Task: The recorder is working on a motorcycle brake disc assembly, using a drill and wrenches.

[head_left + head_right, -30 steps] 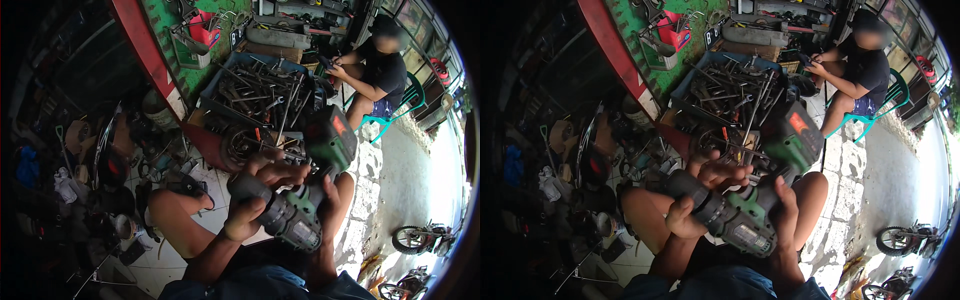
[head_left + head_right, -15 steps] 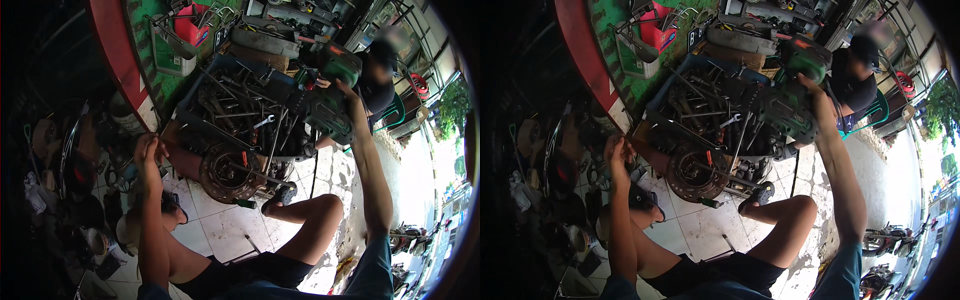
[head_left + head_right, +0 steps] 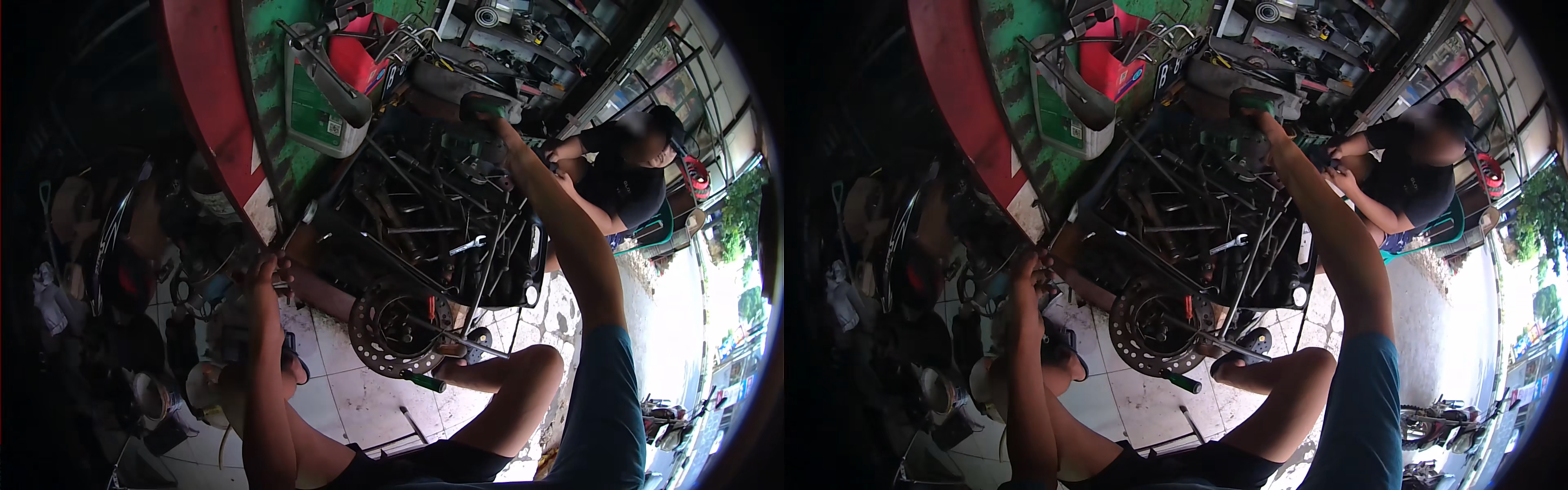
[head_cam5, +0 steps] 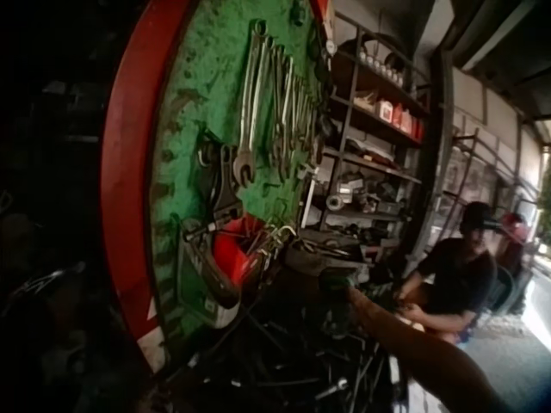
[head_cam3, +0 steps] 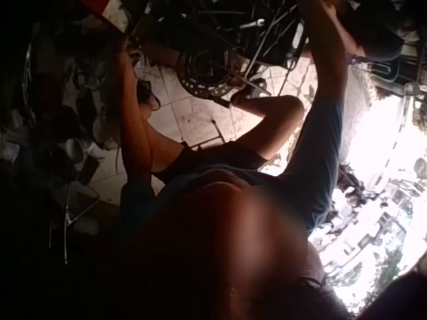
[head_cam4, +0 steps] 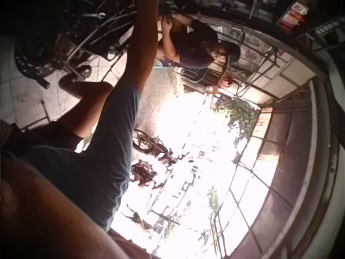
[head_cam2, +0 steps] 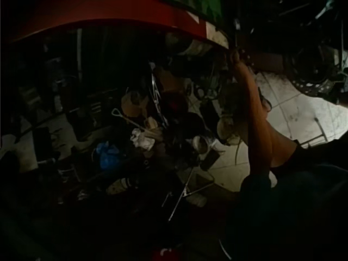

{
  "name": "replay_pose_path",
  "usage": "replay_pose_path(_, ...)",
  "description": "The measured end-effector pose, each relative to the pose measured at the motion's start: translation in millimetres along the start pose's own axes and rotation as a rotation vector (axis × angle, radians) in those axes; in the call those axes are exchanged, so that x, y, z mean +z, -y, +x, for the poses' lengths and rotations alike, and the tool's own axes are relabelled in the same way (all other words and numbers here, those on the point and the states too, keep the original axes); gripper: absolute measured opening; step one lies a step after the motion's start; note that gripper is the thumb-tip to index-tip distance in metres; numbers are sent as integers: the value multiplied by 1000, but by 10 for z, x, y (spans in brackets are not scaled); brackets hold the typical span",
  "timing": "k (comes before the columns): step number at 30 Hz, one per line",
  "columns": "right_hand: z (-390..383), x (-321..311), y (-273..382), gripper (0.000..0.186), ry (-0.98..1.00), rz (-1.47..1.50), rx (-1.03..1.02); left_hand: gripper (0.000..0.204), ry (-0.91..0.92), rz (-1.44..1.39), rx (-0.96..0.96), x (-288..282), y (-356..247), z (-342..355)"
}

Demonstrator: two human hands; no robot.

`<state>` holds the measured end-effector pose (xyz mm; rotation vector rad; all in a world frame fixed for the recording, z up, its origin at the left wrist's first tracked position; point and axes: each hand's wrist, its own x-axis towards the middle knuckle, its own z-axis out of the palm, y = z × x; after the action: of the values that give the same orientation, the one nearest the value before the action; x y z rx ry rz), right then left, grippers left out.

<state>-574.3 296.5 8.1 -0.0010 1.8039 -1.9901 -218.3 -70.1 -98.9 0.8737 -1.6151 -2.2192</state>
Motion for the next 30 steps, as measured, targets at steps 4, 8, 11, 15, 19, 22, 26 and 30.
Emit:
replay_pose_path(4, 282, 66, 51, 41, -192, -163, -2, 36, -3, 55, -10, -17, -21, 49)
replay_pose_path(8, 514, 227, 42, 41, -236, -307, 99, 38, 44, 23, -54, -47, -25, 59)
replay_pose_path(11, 537, 323, 10, 41, -206, -327, 165, 40, 63, 27, -71, -40, -30, 57)
replay_pose_path(15, 592, 387, 105, 54, -356, -888, 230, 42, 72, 41, -67, 7, -78, 8)
replay_pose_path(19, 841, 511, 377, 52, -150, -1667, 72, 41, 74, 79, -58, 41, -87, 2)
replay_pose_path(22, 669, 641, 474, 53, -199, -1976, -194, 32, 54, 190, -19, 34, -26, 49)
replay_pose_path(26, -145, 1075, 440, 36, -415, -1723, -454, 34, 85, 355, 71, 58, 95, 42)
replay_pose_path(30, -1322, 1513, -40, 33, -57, -1413, -618, 38, 174, 629, 286, 160, 112, -123)
